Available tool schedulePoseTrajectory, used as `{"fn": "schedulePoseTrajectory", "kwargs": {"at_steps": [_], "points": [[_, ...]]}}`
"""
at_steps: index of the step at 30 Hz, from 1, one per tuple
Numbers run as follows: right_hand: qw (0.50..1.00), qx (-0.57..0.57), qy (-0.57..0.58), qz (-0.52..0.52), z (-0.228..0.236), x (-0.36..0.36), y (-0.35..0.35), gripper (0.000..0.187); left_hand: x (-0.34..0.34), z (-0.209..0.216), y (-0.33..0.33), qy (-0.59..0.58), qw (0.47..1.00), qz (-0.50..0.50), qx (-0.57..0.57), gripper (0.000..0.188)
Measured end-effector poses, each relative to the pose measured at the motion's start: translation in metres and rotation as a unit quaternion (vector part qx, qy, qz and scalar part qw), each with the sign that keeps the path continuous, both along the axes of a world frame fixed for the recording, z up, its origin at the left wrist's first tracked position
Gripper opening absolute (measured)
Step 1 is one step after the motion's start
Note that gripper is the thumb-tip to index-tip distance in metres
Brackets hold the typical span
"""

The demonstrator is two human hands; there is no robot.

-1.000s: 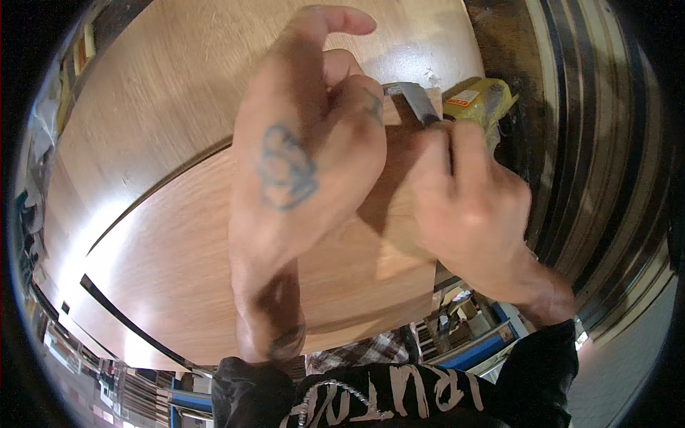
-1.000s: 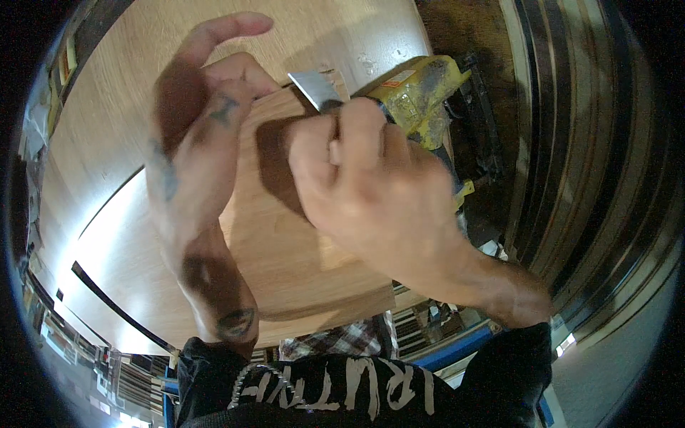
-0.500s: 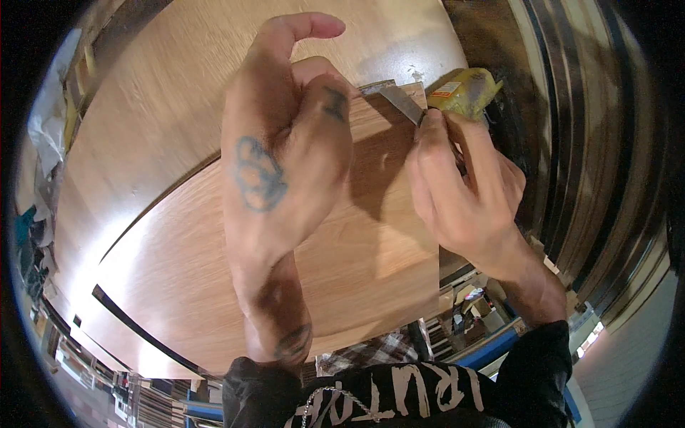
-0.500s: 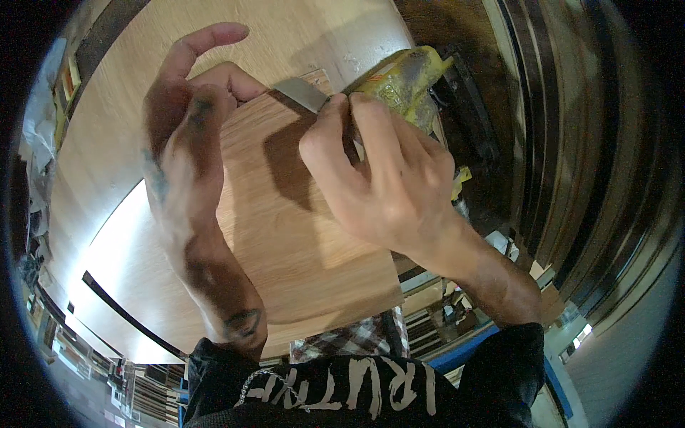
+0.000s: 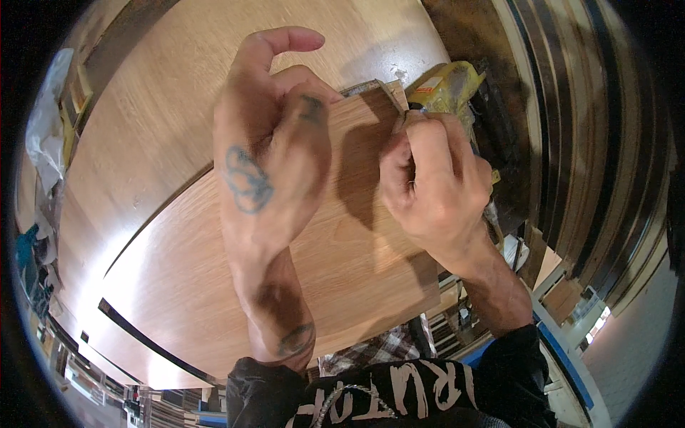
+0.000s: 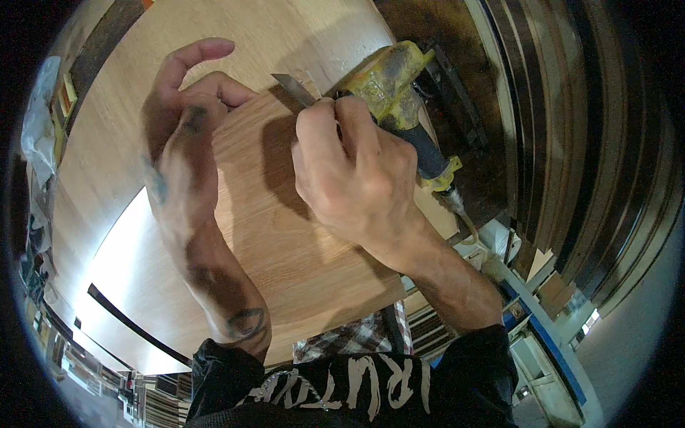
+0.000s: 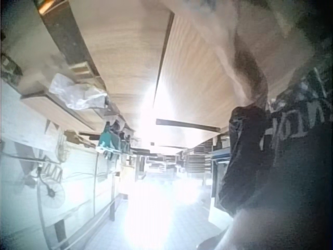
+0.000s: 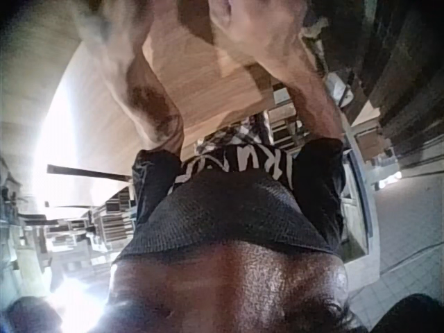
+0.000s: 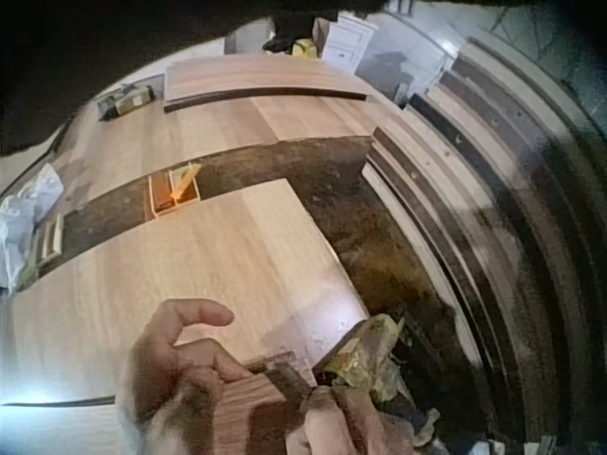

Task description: The person uses a small blade to mark the edge of a wooden board and then attaches it to a larger panel using a pneumatic nail gun.

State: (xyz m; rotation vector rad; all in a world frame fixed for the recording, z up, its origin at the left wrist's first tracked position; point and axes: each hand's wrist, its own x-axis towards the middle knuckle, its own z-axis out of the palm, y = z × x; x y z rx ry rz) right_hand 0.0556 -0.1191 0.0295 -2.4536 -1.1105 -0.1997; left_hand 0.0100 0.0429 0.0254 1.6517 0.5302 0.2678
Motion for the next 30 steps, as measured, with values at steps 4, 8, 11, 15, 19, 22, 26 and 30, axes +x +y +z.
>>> {"fn": "schedulePoseTrajectory", "kwargs": {"at_steps": [4, 8, 11, 15, 19, 22, 26, 30], "points": [[0.997, 0.067, 0.038, -0.018, 0.000, 0.004, 0.000, 0.019, 0.000, -0.002, -0.002, -0.004, 1.000, 0.010, -0.008, 0.028], [0.991, 0.126, 0.054, -0.004, 0.001, 0.010, 0.002, 0.020, -0.001, 0.002, 0.000, 0.004, 1.000, 0.012, 0.003, 0.027], [0.980, 0.116, 0.151, -0.058, 0.008, 0.017, -0.002, 0.014, -0.001, 0.002, 0.000, 0.009, 0.999, -0.013, -0.041, 0.032], [0.944, 0.097, 0.300, -0.097, 0.018, 0.028, -0.005, 0.007, -0.002, 0.006, -0.003, -0.001, 1.000, 0.017, -0.020, 0.037], [0.862, -0.012, 0.467, -0.197, 0.032, 0.047, -0.003, 0.016, 0.001, 0.006, -0.005, 0.013, 1.000, 0.013, -0.011, 0.039], [0.809, 0.017, 0.578, -0.106, 0.039, 0.066, -0.008, 0.014, 0.000, 0.006, -0.007, 0.012, 0.999, 0.021, -0.032, 0.040], [0.866, 0.099, 0.489, -0.002, 0.029, 0.061, -0.029, 0.017, 0.000, 0.010, -0.006, 0.015, 1.000, 0.025, -0.009, 0.041], [0.863, 0.104, 0.488, -0.079, 0.031, 0.052, -0.017, 0.015, 0.002, 0.011, -0.002, -0.002, 1.000, -0.012, 0.026, 0.040]]}}
